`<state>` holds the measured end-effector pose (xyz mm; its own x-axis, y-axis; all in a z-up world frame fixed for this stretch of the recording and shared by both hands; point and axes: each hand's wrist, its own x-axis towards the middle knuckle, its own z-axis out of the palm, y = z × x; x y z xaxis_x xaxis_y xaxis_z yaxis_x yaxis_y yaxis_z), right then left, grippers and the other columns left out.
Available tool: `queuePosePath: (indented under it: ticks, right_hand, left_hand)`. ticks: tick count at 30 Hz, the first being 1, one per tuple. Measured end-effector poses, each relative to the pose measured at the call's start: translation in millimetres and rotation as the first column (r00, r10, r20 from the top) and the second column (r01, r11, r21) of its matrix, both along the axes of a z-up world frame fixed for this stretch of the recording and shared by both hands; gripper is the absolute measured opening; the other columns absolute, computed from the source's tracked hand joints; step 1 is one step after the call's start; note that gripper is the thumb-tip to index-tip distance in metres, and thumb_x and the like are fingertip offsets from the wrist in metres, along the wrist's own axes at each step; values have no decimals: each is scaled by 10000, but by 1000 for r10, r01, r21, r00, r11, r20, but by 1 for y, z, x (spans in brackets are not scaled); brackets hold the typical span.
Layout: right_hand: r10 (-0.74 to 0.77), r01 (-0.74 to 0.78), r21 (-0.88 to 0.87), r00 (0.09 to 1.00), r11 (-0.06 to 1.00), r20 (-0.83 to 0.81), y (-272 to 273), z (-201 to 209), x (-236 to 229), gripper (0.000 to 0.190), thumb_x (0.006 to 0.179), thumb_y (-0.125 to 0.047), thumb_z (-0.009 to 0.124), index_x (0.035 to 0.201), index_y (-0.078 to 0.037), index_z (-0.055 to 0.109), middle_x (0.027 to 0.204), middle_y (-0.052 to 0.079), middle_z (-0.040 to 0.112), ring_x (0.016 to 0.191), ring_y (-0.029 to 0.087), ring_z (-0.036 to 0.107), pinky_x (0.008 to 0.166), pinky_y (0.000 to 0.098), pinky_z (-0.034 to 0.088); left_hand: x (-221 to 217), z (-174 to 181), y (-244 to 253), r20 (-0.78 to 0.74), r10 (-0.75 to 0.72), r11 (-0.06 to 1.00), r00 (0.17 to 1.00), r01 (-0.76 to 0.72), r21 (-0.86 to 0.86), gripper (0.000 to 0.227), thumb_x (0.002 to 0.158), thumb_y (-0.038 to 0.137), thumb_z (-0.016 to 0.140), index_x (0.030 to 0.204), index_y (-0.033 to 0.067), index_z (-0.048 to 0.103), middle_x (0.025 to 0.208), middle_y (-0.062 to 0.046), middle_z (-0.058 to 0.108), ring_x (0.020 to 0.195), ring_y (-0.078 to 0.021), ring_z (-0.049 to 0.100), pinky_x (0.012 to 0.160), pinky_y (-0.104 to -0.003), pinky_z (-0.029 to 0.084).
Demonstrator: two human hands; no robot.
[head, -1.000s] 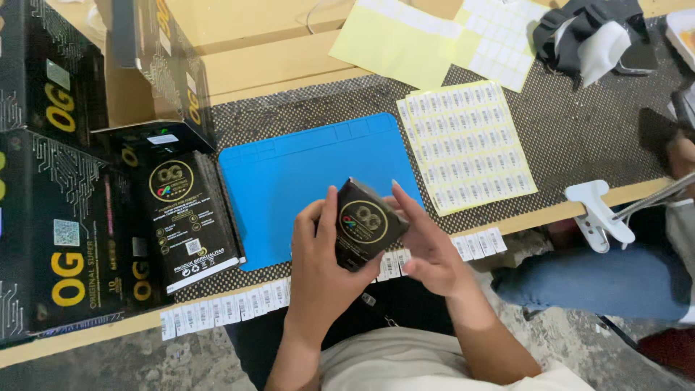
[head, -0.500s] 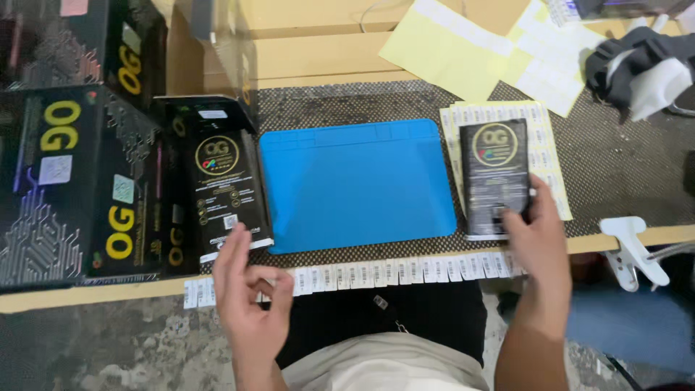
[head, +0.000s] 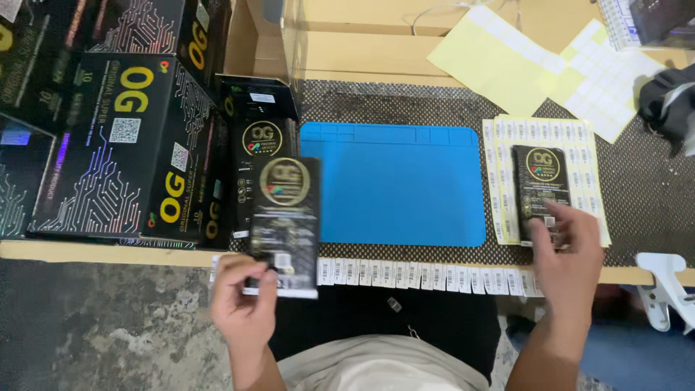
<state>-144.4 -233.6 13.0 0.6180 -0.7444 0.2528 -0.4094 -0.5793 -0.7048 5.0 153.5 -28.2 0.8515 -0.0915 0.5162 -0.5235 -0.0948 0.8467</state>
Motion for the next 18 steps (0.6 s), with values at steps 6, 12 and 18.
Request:
queuePosePath:
  ticks: [6,12,18]
  right_hand:
    - [295,-831,540,553,131,779,25,-24,-6,590,1067,-394,696,1437,-36,406,1297,365,646,1063,426,730,565,377,612]
    - [243,-541,448,788,712,565,33,-37,-10,70,984,-29,623,999,-81,580,953,147,706,815,175,680,761,312,591]
    - [29,-479,550,771,684,636,37,-62,-13,72,1023,-8,565,986,-41,617,856,73,620,681,114,576,603,226,469]
  left_hand:
    - [-5,26,-44,-98,-703,711,704,700,-70,195,1001,219,709,1182,154,675,1005,-60,637,871,-197,643,768,-329,551]
    - [-5,30,-90,-276,-459,807,845,526,268,437,965,155,702,1388,234,626,1494,-76,443,1160,-263,559,935,-459,577]
    - [0,40,-120,125,-538,643,834,310,701,1269,651,624,985,1593,141,285,1528,-200,351,1260,-411,471,1031,-542,428]
